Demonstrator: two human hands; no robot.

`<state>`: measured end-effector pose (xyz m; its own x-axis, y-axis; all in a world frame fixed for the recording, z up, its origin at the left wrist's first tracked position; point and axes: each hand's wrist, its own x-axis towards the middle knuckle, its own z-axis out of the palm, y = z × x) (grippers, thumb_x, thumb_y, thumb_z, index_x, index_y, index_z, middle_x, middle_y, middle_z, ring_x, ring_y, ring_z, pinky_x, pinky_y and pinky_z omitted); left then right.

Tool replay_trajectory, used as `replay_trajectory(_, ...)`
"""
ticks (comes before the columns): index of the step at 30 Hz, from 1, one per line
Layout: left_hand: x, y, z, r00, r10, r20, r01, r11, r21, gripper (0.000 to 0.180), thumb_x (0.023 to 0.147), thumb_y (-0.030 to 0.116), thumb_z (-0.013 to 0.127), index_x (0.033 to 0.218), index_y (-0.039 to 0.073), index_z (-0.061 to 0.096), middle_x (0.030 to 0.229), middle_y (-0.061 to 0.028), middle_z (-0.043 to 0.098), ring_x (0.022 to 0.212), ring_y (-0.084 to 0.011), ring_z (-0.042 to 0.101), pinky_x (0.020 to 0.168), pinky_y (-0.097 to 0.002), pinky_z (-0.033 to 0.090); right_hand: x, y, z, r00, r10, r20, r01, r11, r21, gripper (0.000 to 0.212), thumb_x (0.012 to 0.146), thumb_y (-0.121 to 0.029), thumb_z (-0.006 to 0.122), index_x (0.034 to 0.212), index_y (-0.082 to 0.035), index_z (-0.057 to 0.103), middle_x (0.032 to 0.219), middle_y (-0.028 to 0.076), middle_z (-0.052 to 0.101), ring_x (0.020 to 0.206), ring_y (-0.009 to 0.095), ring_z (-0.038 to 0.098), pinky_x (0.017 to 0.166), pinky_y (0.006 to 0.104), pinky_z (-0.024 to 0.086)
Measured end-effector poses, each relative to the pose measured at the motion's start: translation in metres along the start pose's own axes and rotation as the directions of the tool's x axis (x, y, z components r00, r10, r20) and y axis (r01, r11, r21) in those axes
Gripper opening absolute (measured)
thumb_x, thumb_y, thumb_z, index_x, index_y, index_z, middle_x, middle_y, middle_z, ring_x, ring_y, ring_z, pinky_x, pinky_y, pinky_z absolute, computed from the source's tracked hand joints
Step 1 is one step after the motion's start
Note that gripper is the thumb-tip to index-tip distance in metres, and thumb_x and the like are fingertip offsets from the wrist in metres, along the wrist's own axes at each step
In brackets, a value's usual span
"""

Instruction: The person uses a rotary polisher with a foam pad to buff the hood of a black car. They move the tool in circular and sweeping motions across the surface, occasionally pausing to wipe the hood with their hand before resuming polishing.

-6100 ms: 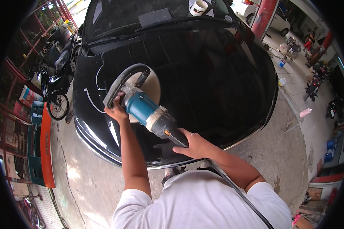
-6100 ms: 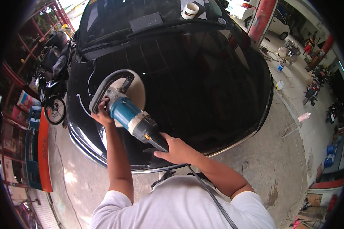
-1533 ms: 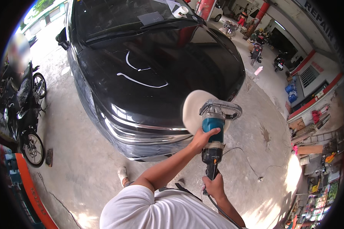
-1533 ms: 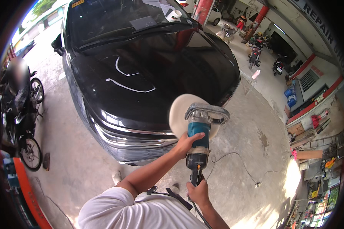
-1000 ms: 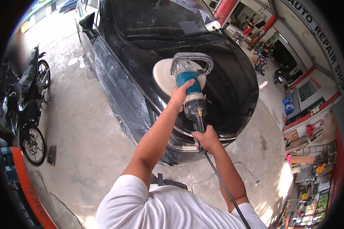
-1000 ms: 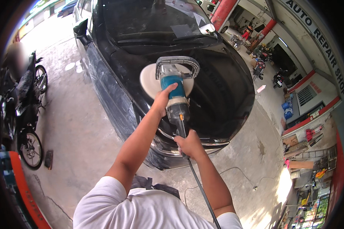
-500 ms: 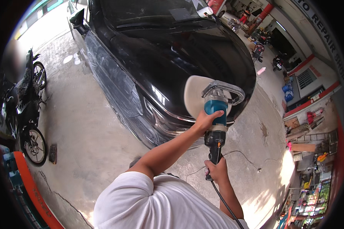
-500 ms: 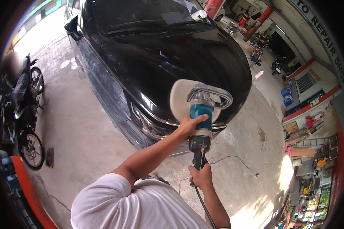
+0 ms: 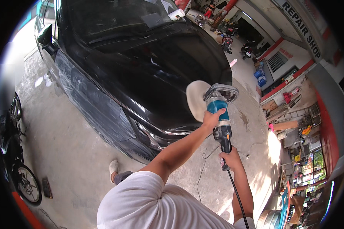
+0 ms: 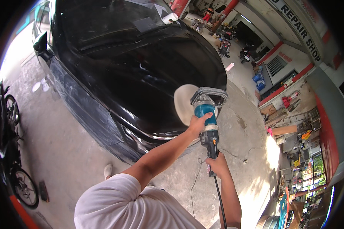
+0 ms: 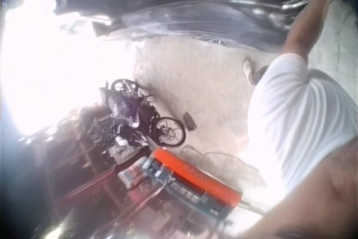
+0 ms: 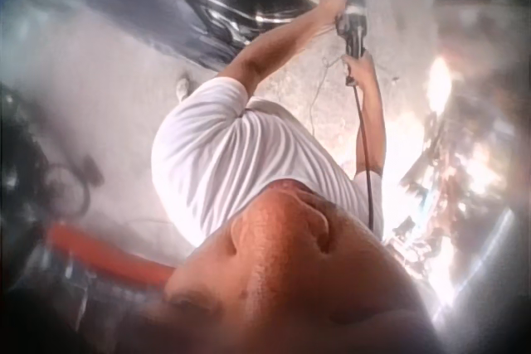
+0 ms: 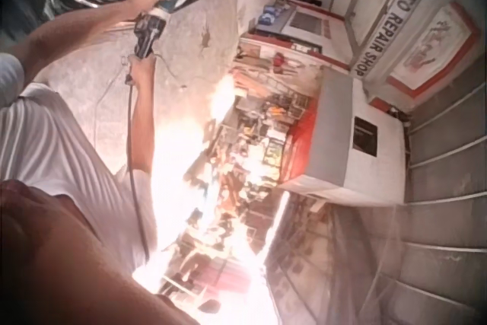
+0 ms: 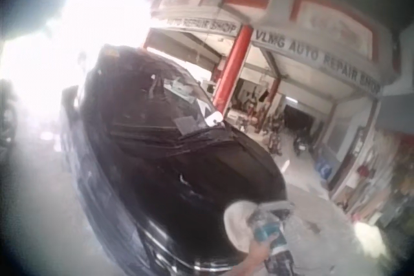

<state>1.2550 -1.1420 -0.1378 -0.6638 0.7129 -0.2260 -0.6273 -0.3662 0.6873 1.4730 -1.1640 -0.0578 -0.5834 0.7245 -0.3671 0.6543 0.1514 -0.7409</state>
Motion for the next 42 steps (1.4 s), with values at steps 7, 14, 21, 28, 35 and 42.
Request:
replay_trajectory(7,0.046,0.174,-0.129,0.917,0.345,-0.2,-0.346,0.938,0.032,0.051,0.084,0.029,0.085,0.119,-0.004,0.067,0.106,-0.0156,0.073,0.087,-0.0258,0.074,0.077,-0.0412,0.062,0.049,-0.16,0.126,0.975,-0.129,0.182,0.143,0.987,-0.07,0.034,0.08,0.003,0.067,0.114,0.002,0.065,0.068,0.007,0.06,0.051,0.017,0.06,0.047,0.036,0.05)
replay_trajectory(14,0.013,0.327,-0.234,0.922,0.335,-0.194,-0.355,0.931,-0.08,0.045,0.087,0.028,0.083,0.114,-0.004,0.069,0.099,-0.0138,0.073,0.083,-0.0243,0.074,0.075,-0.0405,0.062,0.047,-0.273,0.243,0.957,-0.145,0.253,0.171,0.982,-0.083,0.041,0.08,0.004,0.068,0.12,0.002,0.063,0.069,0.006,0.06,0.051,0.016,0.057,0.049,0.0337,0.048)
replay_trajectory(21,-0.023,0.313,-0.223,0.951,0.272,-0.15,-0.289,0.951,-0.109,0.047,0.083,0.028,0.087,0.108,-0.007,0.069,0.099,-0.0163,0.073,0.084,-0.0253,0.074,0.075,-0.0407,0.061,0.006,-0.252,0.236,0.975,-0.116,0.189,0.137,0.986,-0.1,0.036,0.08,0.004,0.067,0.116,0.002,0.063,0.07,0.007,0.061,0.051,0.016,0.057,0.047,0.0347,0.048)
replay_trajectory(28,-0.046,0.177,-0.135,0.996,0.072,0.047,-0.073,0.997,0.01,0.044,0.088,0.024,0.083,0.12,-0.002,0.067,0.107,-0.0133,0.072,0.092,-0.0238,0.073,0.08,-0.04,0.061,-0.054,-0.141,0.166,0.997,0.058,0.047,-0.06,0.997,0.048,0.024,0.082,0.004,0.066,0.106,0.001,0.06,0.067,0.007,0.059,0.049,0.017,0.058,0.045,0.0354,0.048)
replay_trajectory(35,-0.088,0.078,-0.07,0.941,-0.256,0.221,0.242,0.966,0.089,0.058,0.083,0.03,0.087,0.122,-0.007,0.066,0.112,-0.0166,0.072,0.095,-0.0265,0.074,0.082,-0.0414,0.062,-0.123,-0.067,0.137,0.97,0.217,-0.111,-0.18,0.944,0.276,0.017,0.082,0.004,0.067,0.094,-0.001,0.056,0.065,0.008,0.058,0.047,0.019,0.059,0.044,0.0369,0.049)
replay_trajectory(42,-0.104,0.069,-0.08,0.903,-0.321,0.286,0.287,0.945,0.154,0.067,0.079,0.035,0.09,0.12,-0.011,0.065,0.112,-0.0199,0.073,0.096,-0.028,0.075,0.081,-0.0415,0.062,-0.156,-0.067,0.159,0.965,0.246,-0.094,-0.184,0.887,0.424,0.02,0.084,0.005,0.066,0.1,-0.001,0.055,0.066,0.009,0.058,0.048,0.021,0.059,0.045,0.0384,0.05)
